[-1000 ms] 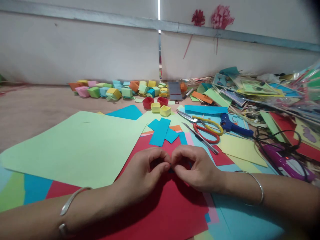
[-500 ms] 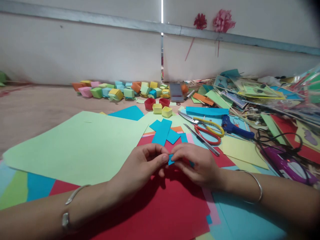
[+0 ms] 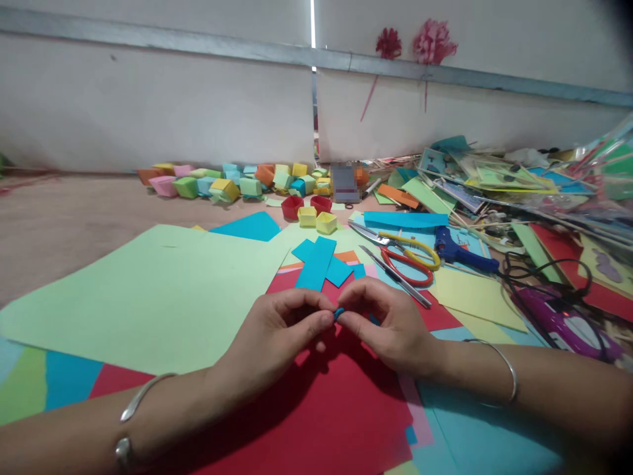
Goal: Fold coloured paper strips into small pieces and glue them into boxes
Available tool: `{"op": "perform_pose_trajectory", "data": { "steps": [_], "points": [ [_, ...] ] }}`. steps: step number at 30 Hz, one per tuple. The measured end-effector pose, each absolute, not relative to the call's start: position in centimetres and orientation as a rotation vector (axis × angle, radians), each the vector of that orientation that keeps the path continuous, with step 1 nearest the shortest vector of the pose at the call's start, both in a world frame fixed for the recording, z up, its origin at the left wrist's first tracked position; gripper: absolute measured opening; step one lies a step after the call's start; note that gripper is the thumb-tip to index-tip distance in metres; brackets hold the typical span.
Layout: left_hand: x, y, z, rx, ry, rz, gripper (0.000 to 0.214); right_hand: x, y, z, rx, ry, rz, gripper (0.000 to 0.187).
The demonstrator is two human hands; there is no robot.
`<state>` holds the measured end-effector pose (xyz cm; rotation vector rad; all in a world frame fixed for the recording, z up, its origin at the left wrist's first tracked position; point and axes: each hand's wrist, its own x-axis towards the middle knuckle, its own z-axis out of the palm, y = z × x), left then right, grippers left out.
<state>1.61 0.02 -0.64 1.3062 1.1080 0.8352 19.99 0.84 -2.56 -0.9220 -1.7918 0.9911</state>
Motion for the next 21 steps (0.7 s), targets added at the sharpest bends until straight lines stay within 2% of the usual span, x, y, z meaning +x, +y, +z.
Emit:
{"op": "perform_pose_trajectory", "data": {
  "steps": [7,16,18,21],
  "points": [
    [1.8,0.03,-0.59,1.289,1.113,0.818,0.014,20.01,0.66,-2.2,-0.945,-1.837,0.948,0.004],
    [1.45,0.23,-0.77,1.488,1.139,0.803,0.011,20.07,0.78,-2.39,-1.047,-1.803,1.14,0.002],
    [1.31,-0.07,-0.92,1.699,1.129,0.857,0.009,20.17,0.69,-2.41,-1.045,-1.861,1.099,0.003],
    [1.12,-0.6,-1.1,1.982,1.088,0.924,0.01,20.36,0.5,-2.39,-0.885,-2.031,0.864,0.008]
  ]
}}
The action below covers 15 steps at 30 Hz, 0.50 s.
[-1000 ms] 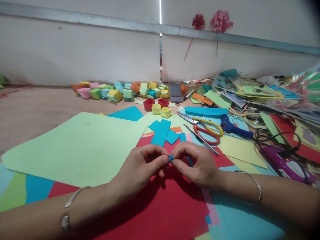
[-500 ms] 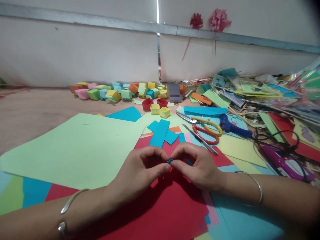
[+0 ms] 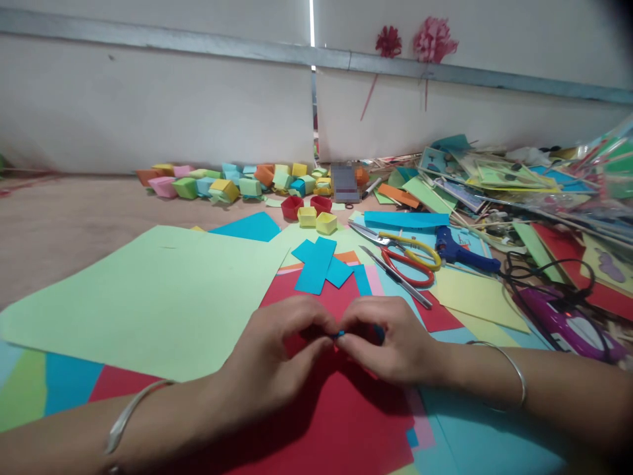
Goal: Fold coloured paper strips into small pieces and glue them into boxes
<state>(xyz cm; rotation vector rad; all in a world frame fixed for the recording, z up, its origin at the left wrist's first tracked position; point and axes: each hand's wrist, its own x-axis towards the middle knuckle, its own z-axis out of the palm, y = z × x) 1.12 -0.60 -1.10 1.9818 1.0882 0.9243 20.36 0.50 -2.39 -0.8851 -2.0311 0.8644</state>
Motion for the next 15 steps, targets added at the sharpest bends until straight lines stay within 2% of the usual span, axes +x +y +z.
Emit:
{"op": "perform_pose_trajectory", "data": {
  "steps": [3,8,12,15],
  "points": [
    [1.03,-0.81,-1.02,1.959,1.065,0.866,0.006,20.48,0.33,-2.3,-0.748,-2.084,0.706,0.013],
    [0.79,-0.26,-0.97,1.974,1.111,0.565,0.011,20.55,0.11,-2.22,-0.754,-2.083,0.797,0.016],
    [0.49,-0.03,-1.61,2.134,0.89,0.487,0.023,20.8,0.34,-2.02,-0.745,-2.107,1.014,0.016],
    [0.45,-0.12,-1.71,2.175,0.743,0.564,0.028,21.03,0.76,-1.72,-0.816,-2.003,1.406,0.017]
  ]
}}
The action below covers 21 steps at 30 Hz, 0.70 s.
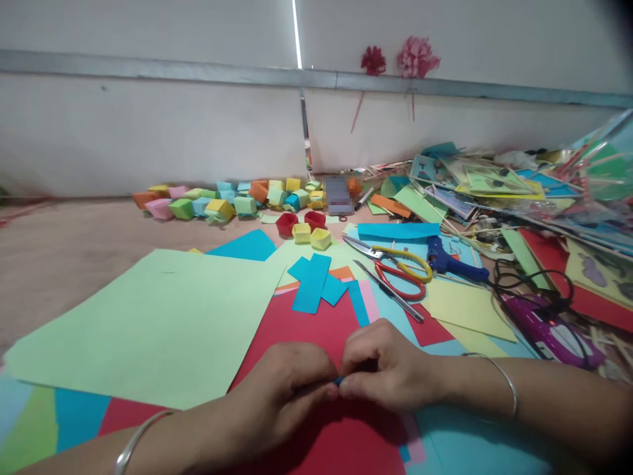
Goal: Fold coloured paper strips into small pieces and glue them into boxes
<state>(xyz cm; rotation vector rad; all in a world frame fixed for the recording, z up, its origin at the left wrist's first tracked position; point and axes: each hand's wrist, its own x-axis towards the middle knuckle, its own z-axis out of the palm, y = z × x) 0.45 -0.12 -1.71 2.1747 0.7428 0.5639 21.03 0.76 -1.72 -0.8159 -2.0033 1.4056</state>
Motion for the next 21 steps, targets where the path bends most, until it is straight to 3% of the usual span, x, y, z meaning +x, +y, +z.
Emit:
{"op": "perform_pose_trajectory", "data": {
  "steps": [4,6,9,14,18,21],
  "points": [
    [0.6,0.0,-1.0,2.246,0.565,0.658,0.034,21.2,1.1,-1.6,-0.942,-1.559,2.096,0.017],
    [0.6,0.3,-0.8,2.245,0.541,0.691,0.037,21.1,1.2,-1.5,-0.963,-1.394,2.248,0.022],
    [0.4,0.7,-1.0,2.248,0.642,0.729,0.042,21.1,1.3,-1.3,-0.989,-1.541,2.089,0.015],
    [0.0,1.0,-1.6,2.359,0.703,0.644,0.046,21.1,1.5,-1.0,-0.76,-2.186,1.321,0.014],
    [0.0,0.7,-1.3,2.382,0.59,0.602,0.041,21.0,1.3,-1.2,-0.728,-2.194,1.282,0.016],
    [0.2,0.3,-0.8,2.387,0.55,0.673,0.042,20.9,1.3,-1.0,-0.795,-2.035,1.578,0.01]
  ]
}}
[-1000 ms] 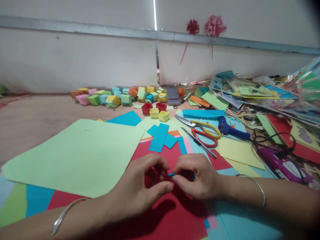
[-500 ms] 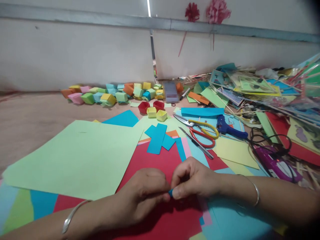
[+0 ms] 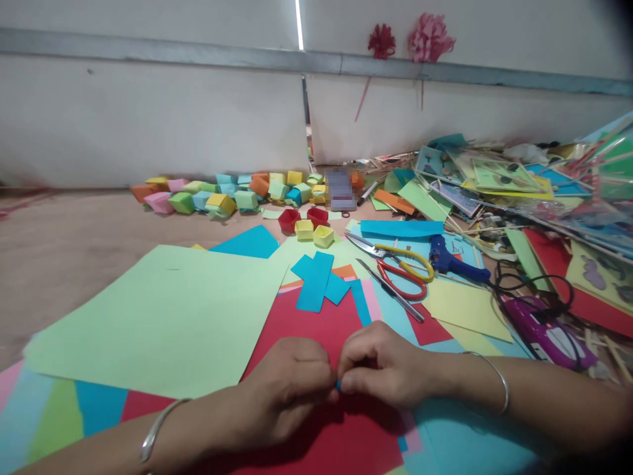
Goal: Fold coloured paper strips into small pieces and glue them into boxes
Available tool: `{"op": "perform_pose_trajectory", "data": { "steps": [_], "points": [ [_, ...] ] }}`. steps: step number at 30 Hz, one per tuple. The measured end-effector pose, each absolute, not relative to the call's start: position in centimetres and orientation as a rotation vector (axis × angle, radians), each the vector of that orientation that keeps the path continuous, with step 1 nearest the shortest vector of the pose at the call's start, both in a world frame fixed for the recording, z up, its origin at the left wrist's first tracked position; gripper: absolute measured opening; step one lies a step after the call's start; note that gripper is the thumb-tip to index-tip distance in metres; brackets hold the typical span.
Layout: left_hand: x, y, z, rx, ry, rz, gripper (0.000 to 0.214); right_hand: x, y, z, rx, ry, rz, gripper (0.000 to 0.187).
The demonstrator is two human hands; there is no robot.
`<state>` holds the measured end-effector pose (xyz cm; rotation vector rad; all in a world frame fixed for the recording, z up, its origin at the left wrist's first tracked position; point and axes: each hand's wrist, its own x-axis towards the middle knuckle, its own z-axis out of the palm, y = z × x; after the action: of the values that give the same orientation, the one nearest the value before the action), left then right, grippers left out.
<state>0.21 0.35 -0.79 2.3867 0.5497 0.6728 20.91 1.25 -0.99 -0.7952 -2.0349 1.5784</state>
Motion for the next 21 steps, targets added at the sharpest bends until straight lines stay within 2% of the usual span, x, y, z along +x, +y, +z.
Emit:
{"op": "perform_pose_trajectory", "data": {
  "steps": [2,4,8,12,16,21],
  "points": [
    [0.3,0.3,-0.7,2.397,0.533,0.728,0.043,20.9,1.4,-0.7,-0.841,-1.885,1.895,0.008],
    [0.3,0.5,-0.8,2.399,0.605,0.775,0.043,20.9,1.6,-0.4,-0.905,-1.769,2.042,0.011],
    [0.2,1.1,-1.1,2.366,0.966,0.757,0.037,21.0,2.0,-0.2,-0.985,-1.779,1.802,0.018],
    [0.2,1.4,-1.4,2.467,1.054,0.773,0.037,20.9,2.2,-0.4,-1.015,-1.886,1.507,0.017],
    [0.1,1.4,-1.9,2.56,1.063,0.786,0.039,20.7,2.2,-0.7,-1.049,-1.88,1.462,0.009],
    [-0.9,2.4,-2.2,2.6,1.246,0.658,0.019,21.3,3.0,-0.2,-1.171,-1.831,1.374,0.009]
  ]
}}
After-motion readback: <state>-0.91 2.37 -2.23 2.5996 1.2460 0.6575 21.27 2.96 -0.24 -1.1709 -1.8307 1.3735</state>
